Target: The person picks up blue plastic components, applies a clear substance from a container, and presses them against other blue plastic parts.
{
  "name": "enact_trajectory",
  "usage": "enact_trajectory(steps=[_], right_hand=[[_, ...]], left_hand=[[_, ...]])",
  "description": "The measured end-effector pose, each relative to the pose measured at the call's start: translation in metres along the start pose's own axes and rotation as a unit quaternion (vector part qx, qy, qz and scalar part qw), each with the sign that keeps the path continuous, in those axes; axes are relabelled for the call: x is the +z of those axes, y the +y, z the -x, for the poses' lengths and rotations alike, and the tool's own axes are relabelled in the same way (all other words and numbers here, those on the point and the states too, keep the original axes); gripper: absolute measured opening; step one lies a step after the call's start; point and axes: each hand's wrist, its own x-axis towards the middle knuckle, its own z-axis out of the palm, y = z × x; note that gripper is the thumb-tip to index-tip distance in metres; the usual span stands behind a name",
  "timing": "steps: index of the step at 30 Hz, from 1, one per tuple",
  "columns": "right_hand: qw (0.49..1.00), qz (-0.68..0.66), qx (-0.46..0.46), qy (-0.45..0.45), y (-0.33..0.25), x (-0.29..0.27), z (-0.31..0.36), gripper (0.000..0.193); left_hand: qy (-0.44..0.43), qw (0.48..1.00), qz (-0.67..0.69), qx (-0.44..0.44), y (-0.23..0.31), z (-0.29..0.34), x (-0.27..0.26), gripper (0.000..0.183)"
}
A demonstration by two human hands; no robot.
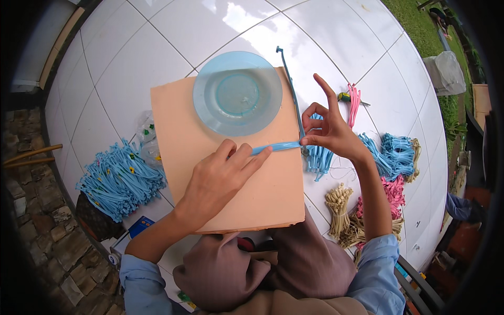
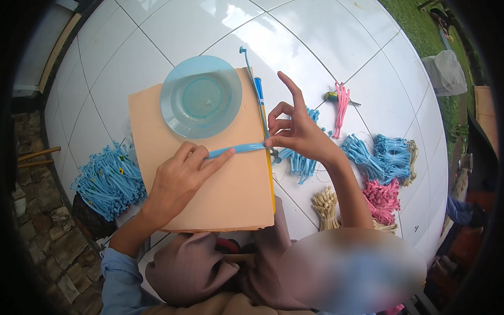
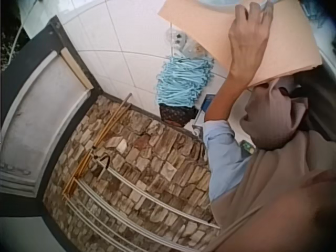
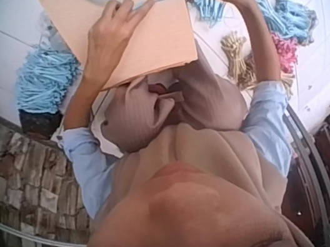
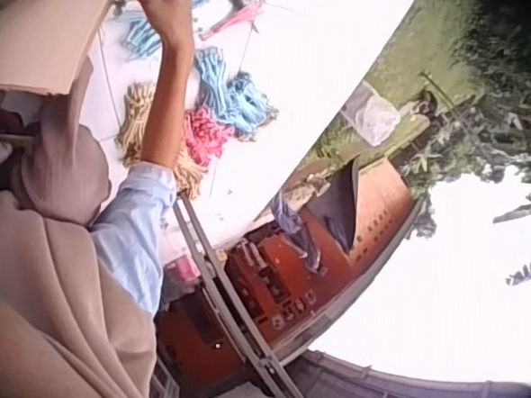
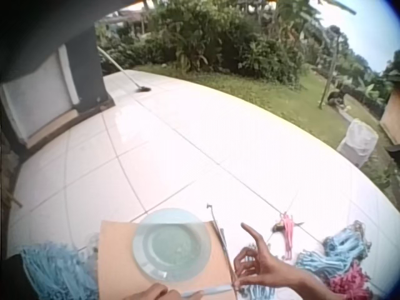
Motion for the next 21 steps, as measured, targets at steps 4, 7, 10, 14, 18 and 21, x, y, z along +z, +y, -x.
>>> enact_trajectory(steps=[4, 7, 10, 14, 18, 21], right_hand=[[1.000, 0.019, 0.013, -0.009, 0.000, -0.001, 0.002, 0.107], [0.998, 0.054, -0.024, 0.007, 0.004, 0.001, 0.004, 0.104], [0.974, 0.186, -0.115, 0.064, 0.006, 0.006, 0.011, 0.097], [0.897, 0.379, -0.209, 0.089, -0.009, 0.014, 0.014, 0.081], [0.837, 0.476, -0.258, 0.084, -0.011, 0.026, 0.004, 0.070], [0.821, 0.486, -0.281, 0.102, -0.013, 0.037, -0.009, 0.071]], left_hand=[[-0.003, 1.000, 0.020, -0.007, 0.001, -0.002, 0.000, 0.050], [-0.004, 0.999, 0.045, -0.016, -0.001, -0.001, 0.001, 0.049], [-0.012, 0.998, 0.059, -0.027, -0.001, -0.002, -0.001, 0.048], [-0.001, 0.997, 0.072, -0.020, -0.002, -0.002, 0.000, 0.048], [0.000, 0.997, 0.081, -0.015, -0.004, -0.001, 0.002, 0.048], [0.006, 0.997, 0.071, 0.002, -0.005, -0.001, 0.000, 0.045]])
